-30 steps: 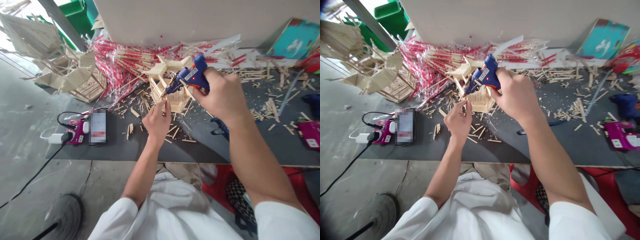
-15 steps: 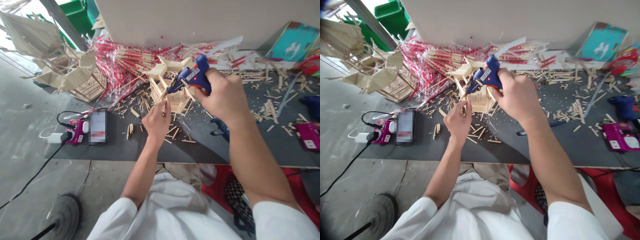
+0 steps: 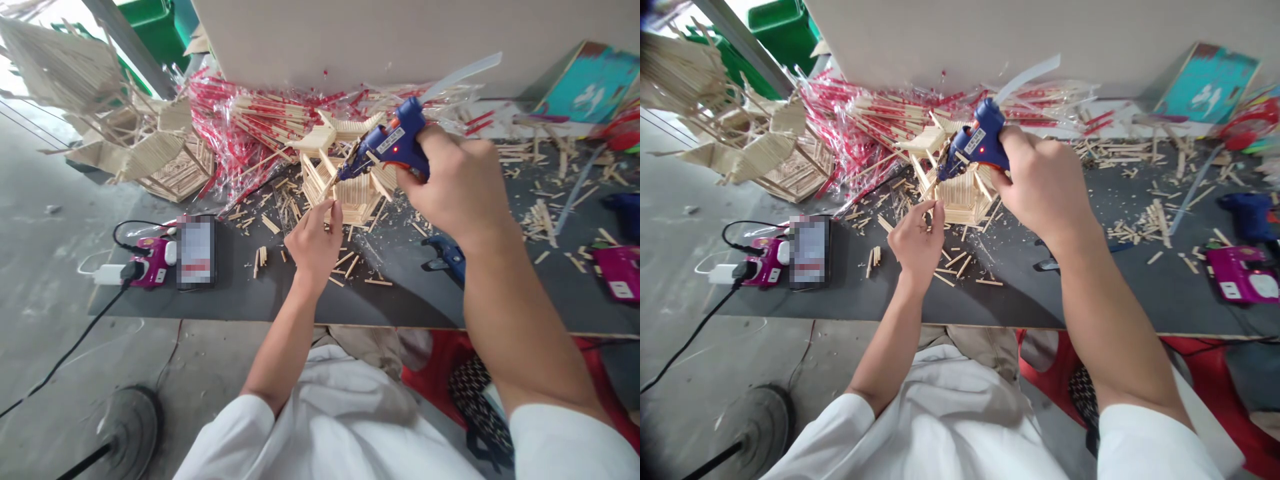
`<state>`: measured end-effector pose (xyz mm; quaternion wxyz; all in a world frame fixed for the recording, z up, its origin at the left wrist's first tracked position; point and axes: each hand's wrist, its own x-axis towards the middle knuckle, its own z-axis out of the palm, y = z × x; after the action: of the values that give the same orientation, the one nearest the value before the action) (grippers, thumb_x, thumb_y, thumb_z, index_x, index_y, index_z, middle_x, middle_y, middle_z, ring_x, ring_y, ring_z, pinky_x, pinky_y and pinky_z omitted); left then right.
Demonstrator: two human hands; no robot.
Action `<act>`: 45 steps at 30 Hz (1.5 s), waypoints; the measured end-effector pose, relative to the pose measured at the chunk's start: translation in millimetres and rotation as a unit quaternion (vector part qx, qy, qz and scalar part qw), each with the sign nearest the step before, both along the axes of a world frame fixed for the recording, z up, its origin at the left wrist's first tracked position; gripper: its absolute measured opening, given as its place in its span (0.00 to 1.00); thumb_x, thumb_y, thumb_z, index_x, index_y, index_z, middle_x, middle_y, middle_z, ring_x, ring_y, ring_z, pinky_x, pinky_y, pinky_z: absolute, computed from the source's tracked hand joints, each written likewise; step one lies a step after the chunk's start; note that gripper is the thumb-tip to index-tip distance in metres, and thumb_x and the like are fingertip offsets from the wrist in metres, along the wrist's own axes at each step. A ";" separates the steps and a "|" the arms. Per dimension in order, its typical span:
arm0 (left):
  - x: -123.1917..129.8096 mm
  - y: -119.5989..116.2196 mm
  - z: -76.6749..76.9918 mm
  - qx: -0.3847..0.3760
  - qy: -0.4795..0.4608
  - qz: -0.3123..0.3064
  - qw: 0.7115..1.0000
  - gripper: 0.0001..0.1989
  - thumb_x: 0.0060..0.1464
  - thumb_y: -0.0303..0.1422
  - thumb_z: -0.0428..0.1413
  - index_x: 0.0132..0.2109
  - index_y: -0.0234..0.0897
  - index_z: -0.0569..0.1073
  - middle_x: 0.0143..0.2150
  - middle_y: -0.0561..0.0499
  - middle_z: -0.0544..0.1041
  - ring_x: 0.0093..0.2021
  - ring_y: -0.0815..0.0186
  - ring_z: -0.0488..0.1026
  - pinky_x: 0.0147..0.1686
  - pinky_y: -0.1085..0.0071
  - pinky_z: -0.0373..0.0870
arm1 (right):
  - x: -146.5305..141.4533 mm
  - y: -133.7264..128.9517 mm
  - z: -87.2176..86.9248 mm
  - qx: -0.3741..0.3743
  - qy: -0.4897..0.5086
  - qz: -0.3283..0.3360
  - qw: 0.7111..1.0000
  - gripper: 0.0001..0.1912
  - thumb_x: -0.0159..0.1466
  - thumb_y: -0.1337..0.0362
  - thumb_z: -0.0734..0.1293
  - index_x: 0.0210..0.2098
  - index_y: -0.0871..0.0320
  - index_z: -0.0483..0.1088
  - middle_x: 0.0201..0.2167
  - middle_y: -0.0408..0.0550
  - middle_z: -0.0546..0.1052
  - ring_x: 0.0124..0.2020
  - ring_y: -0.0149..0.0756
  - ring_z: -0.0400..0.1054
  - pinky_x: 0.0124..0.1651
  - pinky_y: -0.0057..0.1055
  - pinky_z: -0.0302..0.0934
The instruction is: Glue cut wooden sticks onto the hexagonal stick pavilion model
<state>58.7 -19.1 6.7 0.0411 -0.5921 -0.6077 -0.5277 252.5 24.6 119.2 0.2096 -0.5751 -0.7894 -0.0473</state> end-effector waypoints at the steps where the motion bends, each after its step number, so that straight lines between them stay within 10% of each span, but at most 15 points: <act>1: 0.0 0.1 0.0 -0.002 -0.002 0.002 1.000 0.16 0.70 0.44 0.56 0.43 0.39 0.82 0.27 0.50 0.81 0.28 0.69 0.76 0.29 0.70 0.60 | -0.1 0.0 0.2 0.000 -0.005 -0.002 1.000 0.19 0.72 0.53 0.63 0.58 0.52 0.70 0.46 0.58 0.82 0.49 0.56 0.77 0.53 0.49 0.69; 11: 0.8 -0.6 3.0 0.001 -0.022 -0.002 1.000 0.16 0.69 0.45 0.57 0.42 0.39 0.83 0.25 0.52 0.79 0.26 0.70 0.73 0.29 0.71 0.59 | -1.4 6.0 -1.6 0.035 -0.057 -0.068 0.995 0.23 0.69 0.57 0.69 0.59 0.62 0.68 0.50 0.60 0.81 0.52 0.55 0.78 0.56 0.48 0.69; 21: -2.5 -2.7 7.6 -0.060 -0.120 -0.010 0.991 0.17 0.66 0.47 0.60 0.37 0.39 0.82 0.16 0.61 0.55 0.19 0.73 0.53 0.26 0.69 0.52 | 12.2 6.9 -6.0 0.109 0.118 -0.107 0.981 0.13 0.63 0.55 0.73 0.44 0.52 0.72 0.43 0.57 0.84 0.40 0.52 0.78 0.46 0.45 0.68; 40: -3.8 1.6 13.4 -0.132 -0.256 -0.054 0.956 0.13 0.63 0.42 0.62 0.34 0.40 0.78 0.20 0.61 0.51 0.22 0.72 0.51 0.26 0.68 0.52 | 62.6 -1.4 -80.7 0.110 0.245 -0.197 0.943 0.16 0.58 0.46 0.69 0.36 0.48 0.65 0.37 0.60 0.82 0.37 0.55 0.74 0.44 0.48 0.64; 45: -3.5 1.4 14.3 -0.130 -0.258 -0.055 0.956 0.14 0.63 0.43 0.62 0.33 0.40 0.77 0.20 0.60 0.50 0.22 0.72 0.49 0.25 0.68 0.50 | 50.7 -17.7 -72.0 0.100 0.241 -0.174 0.950 0.27 0.55 0.40 0.73 0.43 0.51 0.68 0.31 0.57 0.80 0.31 0.52 0.73 0.42 0.47 0.66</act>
<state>55.2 -17.7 21.0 -0.2239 -0.4681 -0.6275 -0.5805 303.2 6.8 47.2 0.4381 -0.6737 -0.5948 -0.0214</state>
